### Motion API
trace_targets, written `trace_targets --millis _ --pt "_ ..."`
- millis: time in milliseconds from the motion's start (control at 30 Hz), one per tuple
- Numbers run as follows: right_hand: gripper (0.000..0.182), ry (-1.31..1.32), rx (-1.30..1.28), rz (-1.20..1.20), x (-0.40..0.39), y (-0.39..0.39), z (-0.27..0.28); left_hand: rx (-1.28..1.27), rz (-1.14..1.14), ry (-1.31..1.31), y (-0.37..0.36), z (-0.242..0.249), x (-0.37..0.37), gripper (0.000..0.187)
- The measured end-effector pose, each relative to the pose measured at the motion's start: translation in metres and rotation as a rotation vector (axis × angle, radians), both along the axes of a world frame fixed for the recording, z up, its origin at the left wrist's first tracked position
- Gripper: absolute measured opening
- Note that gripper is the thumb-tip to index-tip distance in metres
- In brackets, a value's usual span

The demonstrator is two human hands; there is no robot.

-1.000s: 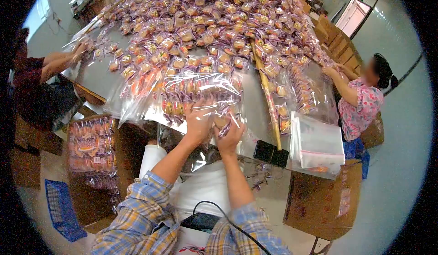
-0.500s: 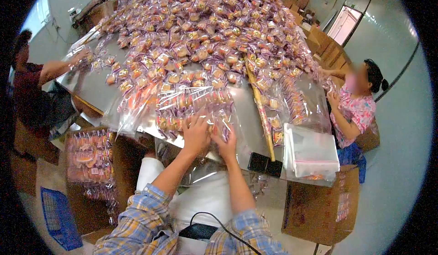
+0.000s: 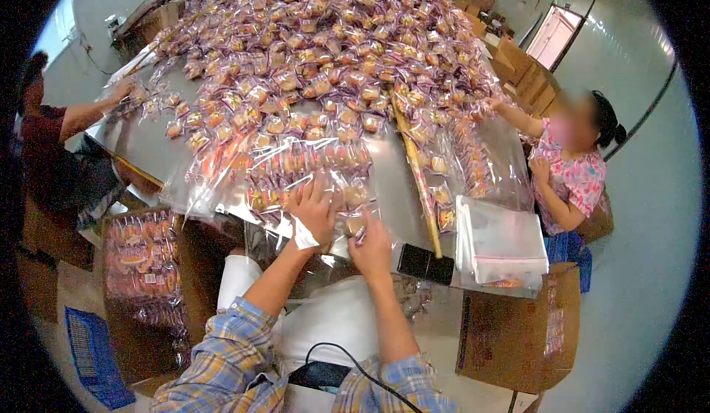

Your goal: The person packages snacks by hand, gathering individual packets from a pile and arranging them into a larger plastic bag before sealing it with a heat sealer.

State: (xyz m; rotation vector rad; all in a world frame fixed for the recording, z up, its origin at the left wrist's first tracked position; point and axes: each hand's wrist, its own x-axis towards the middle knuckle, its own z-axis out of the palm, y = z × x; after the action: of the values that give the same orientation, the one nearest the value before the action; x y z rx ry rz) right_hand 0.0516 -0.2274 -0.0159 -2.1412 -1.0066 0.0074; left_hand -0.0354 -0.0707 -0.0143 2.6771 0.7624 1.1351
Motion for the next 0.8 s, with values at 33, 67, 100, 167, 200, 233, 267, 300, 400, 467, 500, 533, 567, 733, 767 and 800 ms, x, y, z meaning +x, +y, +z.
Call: trace_targets --millis 33,67,100,167,200,233,267,300,400,467,500,533,567,733,767,800 --pt "0.069 -0.06 -0.109 -0.022 0.0 0.001 -0.005 -0.114 -0.035 0.035 -0.001 -0.001 0.0 0.039" --pt "0.068 -0.12 -0.22 -0.043 -0.001 0.002 -0.01 -0.078 -0.065 0.02 0.01 -0.026 0.004 0.038" --pt "0.066 -0.197 -0.178 -0.055 -0.003 0.004 -0.015 -0.103 -0.085 0.055 0.008 -0.019 0.0 0.038" --pt "0.063 -0.37 -0.116 -0.023 -0.007 0.009 -0.003 -0.123 -0.086 0.076 0.003 0.001 -0.002 0.039" --pt "0.062 -0.458 -0.087 -0.008 -0.006 0.011 0.003 -0.118 -0.068 0.064 0.001 0.006 -0.002 0.039" --pt "0.06 -0.487 -0.081 -0.011 -0.002 0.014 -0.002 -0.114 -0.05 0.053 -0.001 0.008 -0.001 0.039" --pt "0.058 -0.516 -0.073 -0.016 0.004 0.019 -0.011 -0.09 -0.035 0.03 -0.002 0.007 0.0 0.038" --pt "0.057 -0.545 -0.063 -0.02 0.008 0.024 -0.015 -0.065 -0.019 0.008 -0.002 0.001 0.003 0.038" --pt "0.054 0.047 -0.323 0.021 0.01 0.039 0.032 -0.108 -0.059 0.012 0.001 -0.004 0.001 0.037" --pt "0.053 0.031 -0.179 -0.044 0.017 0.052 0.014 -0.101 -0.04 0.038 0.001 -0.004 0.001 0.038" --pt "0.052 0.021 -0.104 -0.078 0.019 0.059 0.011 -0.057 -0.025 0.009 0.001 -0.004 0.001 0.039" --pt "0.053 0.064 -0.112 -0.097 0.023 0.067 0.009 -0.011 -0.013 -0.022 0.002 -0.004 0.002 0.041" --pt "0.053 0.105 -0.123 -0.119 0.028 0.072 0.007 -0.029 -0.006 -0.01 0.001 -0.004 0.002 0.041" --pt "0.049 0.131 -0.138 -0.187 0.055 0.084 -0.009 0.004 0.017 0.085 0.001 -0.011 0.003 0.049" --pt "0.048 0.092 -0.158 -0.178 0.054 0.084 -0.01 0.052 0.038 0.059 0.004 -0.016 0.006 0.051" --pt "0.046 0.053 -0.179 -0.169 0.05 0.083 -0.006 0.009 0.032 0.047 0.003 -0.012 0.006 0.051"
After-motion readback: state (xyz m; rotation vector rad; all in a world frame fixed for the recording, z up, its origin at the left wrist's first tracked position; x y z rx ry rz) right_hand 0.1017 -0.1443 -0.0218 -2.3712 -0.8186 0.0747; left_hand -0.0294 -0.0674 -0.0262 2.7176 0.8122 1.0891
